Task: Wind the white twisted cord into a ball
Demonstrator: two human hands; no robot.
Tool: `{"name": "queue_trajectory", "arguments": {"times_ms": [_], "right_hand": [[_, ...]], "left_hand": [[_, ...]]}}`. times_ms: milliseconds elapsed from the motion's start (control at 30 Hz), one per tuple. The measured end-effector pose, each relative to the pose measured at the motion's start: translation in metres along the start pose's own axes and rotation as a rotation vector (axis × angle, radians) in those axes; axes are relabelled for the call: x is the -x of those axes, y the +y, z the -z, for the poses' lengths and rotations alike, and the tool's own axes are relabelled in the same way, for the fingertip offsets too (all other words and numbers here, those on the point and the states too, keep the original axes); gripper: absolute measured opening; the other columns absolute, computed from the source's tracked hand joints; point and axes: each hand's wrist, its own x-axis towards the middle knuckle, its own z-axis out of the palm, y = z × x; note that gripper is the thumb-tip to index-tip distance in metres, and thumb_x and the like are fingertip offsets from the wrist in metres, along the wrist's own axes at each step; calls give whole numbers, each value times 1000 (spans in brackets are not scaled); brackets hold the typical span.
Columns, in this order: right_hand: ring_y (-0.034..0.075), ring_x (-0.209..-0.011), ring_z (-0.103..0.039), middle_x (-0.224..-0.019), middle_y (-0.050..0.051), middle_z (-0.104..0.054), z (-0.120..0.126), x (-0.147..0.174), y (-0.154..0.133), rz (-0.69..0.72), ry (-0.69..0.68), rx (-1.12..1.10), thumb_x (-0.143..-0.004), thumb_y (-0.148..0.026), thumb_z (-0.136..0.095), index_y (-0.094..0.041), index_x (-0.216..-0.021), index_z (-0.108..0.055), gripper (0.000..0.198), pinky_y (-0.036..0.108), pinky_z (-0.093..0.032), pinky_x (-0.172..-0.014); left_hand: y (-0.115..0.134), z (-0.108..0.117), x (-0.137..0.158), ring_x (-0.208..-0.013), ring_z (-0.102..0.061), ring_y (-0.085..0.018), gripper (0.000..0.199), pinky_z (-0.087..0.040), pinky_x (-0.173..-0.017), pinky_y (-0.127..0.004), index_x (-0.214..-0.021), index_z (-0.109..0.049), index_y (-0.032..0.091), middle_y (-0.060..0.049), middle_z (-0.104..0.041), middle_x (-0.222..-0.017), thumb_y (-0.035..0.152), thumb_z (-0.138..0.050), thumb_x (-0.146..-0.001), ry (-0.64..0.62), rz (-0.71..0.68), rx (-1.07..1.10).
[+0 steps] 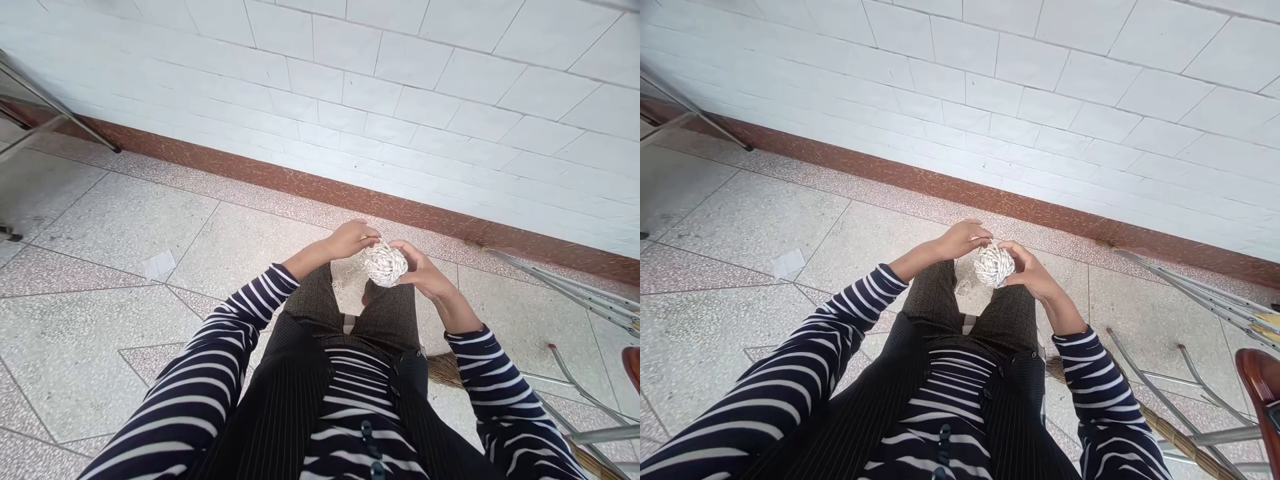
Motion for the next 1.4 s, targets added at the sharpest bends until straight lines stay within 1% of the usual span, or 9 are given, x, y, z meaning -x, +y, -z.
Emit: {"name": "queue_trajectory", "arguments": {"times_ms": [233,433,567,700,867,967,1133,1267,1400], "right_hand": [[29,-117,-60,-140,2,-56,8,-1,-25,120,160,-266,-57,-24,-82,-39,-129,-55,79,43,-60,-81],[25,-97,-67,-121,2,-68,17,-12,-31,104,371,-271,-58,-24,-79,-34,-121,-61,66,39,-61,-68],[25,-94,-68,-112,2,-71,19,-9,-31,125,406,-274,-62,-28,-77,-34,-125,-58,66,37,-61,-65],[26,-99,-69,-113,3,-71,22,-3,-37,204,414,-264,-71,-39,-68,-34,-126,-57,55,36,-60,-65],[24,-97,-70,-111,2,-72,18,2,-40,194,466,-296,-69,-35,-70,-33,-125,-57,57,31,-59,-63],[23,-93,-70,-113,2,-72,8,2,-42,144,441,-337,-66,-28,-71,-33,-126,-57,62,30,-61,-62],[30,-102,-69,-121,4,-70,-17,-7,-55,85,322,-347,-61,-24,-75,-32,-128,-57,70,43,-66,-69],[33,-110,-67,-124,3,-68,-25,-19,-65,127,292,-281,-61,-24,-76,-32,-126,-58,68,48,-65,-75],[31,-110,-66,-120,3,-69,-6,-17,-74,178,376,-231,-65,-27,-74,-33,-127,-59,64,41,-65,-69]], "left_hand": [[-20,-20,8,-89,-67,-19,36,-48,-86,-29,-87,-74,12,-7,-74,-91,46,-62,-90,-178,106,401],[-14,-26,25,-73,-70,-17,47,-50,-81,-34,-114,-68,12,-9,-74,-83,47,-74,-83,-220,226,773],[-26,-31,33,-64,-66,-15,52,-50,-76,-32,-118,-66,10,-3,-71,-67,36,-81,-75,-190,310,738],[-43,-27,37,-60,-63,-14,33,-49,-68,-29,-93,-70,9,-4,-69,-65,41,-72,-83,-133,329,650],[-56,-18,34,-83,-66,-16,29,-48,-88,-31,-78,-70,12,-6,-74,-80,35,-59,-91,-71,252,313],[-56,-21,28,-100,-66,-20,22,-47,-96,-34,-95,-73,14,-9,-75,-101,31,-64,-87,-78,298,253],[-28,-36,9,-120,-61,-26,57,-43,-105,-40,-128,-65,16,-14,-68,-127,35,-79,-76,-23,152,442],[-3,-49,2,-109,-66,-25,41,-44,-104,-39,-99,-75,13,-10,-76,-103,48,-77,-78,19,66,557],[-11,-47,19,-79,-69,-18,45,-49,-91,-35,-83,-70,11,-7,-73,-73,55,-65,-87,-79,141,608]]}}
